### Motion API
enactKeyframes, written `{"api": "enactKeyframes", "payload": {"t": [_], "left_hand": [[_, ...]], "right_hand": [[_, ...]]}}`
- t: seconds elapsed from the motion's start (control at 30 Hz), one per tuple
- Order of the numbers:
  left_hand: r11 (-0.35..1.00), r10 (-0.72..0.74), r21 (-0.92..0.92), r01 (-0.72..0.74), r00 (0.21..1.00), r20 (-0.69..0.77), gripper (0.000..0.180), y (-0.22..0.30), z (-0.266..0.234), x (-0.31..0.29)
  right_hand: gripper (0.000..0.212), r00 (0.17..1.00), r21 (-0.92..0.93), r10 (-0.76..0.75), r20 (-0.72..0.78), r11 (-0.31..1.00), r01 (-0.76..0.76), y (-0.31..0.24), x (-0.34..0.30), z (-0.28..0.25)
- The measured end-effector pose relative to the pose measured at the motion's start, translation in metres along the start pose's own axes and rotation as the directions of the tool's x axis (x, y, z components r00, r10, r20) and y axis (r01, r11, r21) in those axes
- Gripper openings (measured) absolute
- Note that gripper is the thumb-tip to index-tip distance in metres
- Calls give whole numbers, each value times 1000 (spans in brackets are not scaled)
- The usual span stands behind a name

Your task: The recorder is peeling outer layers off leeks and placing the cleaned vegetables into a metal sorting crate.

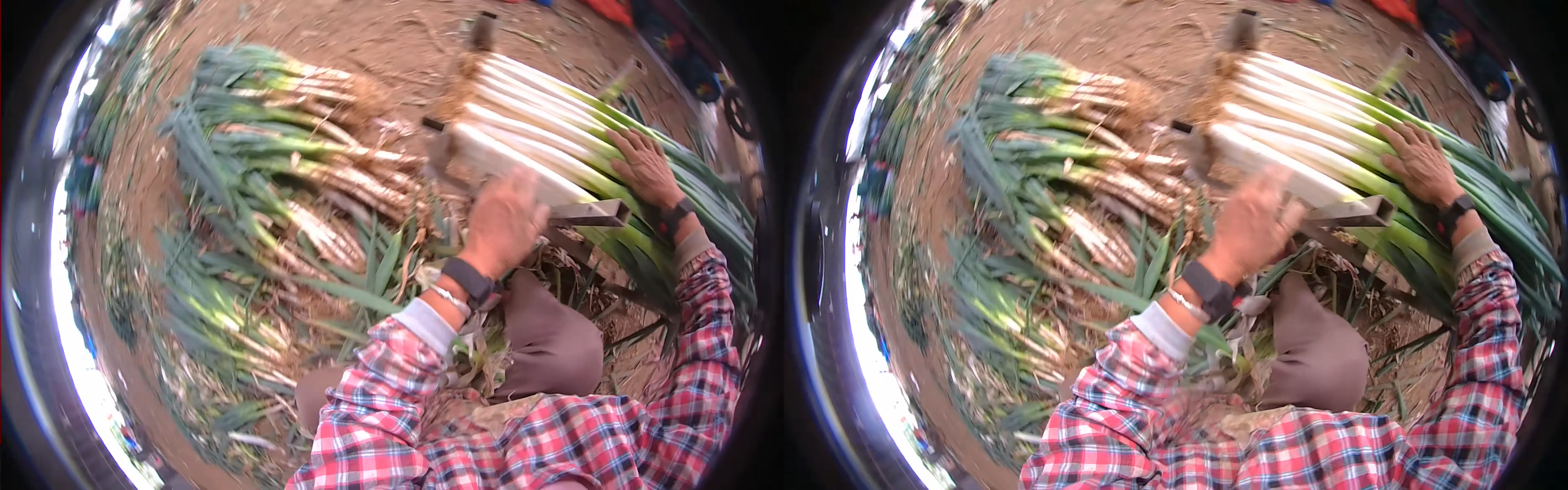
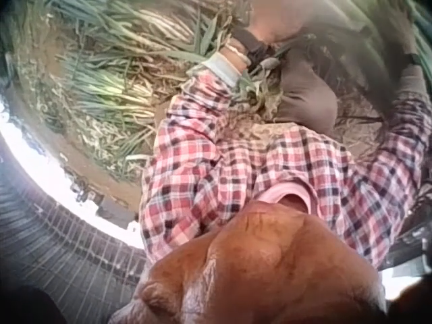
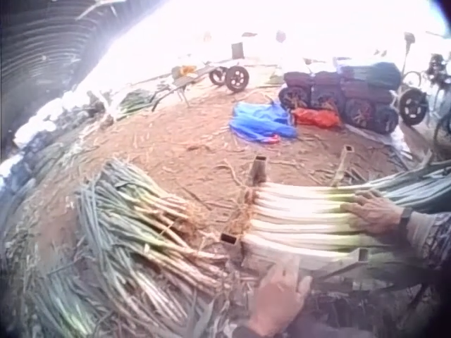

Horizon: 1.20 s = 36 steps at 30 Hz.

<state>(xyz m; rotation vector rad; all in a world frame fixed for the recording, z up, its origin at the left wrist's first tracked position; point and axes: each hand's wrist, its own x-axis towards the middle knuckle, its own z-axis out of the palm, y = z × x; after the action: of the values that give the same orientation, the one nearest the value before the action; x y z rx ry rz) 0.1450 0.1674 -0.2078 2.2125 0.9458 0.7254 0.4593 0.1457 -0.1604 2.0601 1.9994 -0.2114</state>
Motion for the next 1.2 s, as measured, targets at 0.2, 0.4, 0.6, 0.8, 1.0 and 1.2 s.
{"api": "enactKeyframes", "payload": {"t": [0.2, 0.4, 0.6, 0.8, 1.0, 1.2], "left_hand": [[875, -54, -367, 316, 817, 575, 45, -8, -122, -108], [199, -855, -740, 643, 483, 190, 30, -215, -253, -274], [158, -971, -481, 862, 225, 84, 36, -390, -248, -470], [187, -910, -594, 782, -89, -404, 87, -391, -128, -406], [91, -989, -771, 630, -33, -143, 66, -387, -116, -402], [402, -896, -686, 606, 109, -429, 41, -316, -113, -296]], "right_hand": [[55, 989, 181, -68, 132, 982, 43, 16, -26, -46], [40, 995, 577, -90, -38, 812, 95, -127, -66, -137], [36, 898, 743, -436, -61, 581, 333, -276, -32, -106], [31, 796, 830, -603, 54, 470, 300, -420, 32, -31], [41, 736, 820, -658, -162, 324, 471, -569, 91, 90], [44, 907, 843, -416, 58, 507, 179, -639, 123, 175]]}}
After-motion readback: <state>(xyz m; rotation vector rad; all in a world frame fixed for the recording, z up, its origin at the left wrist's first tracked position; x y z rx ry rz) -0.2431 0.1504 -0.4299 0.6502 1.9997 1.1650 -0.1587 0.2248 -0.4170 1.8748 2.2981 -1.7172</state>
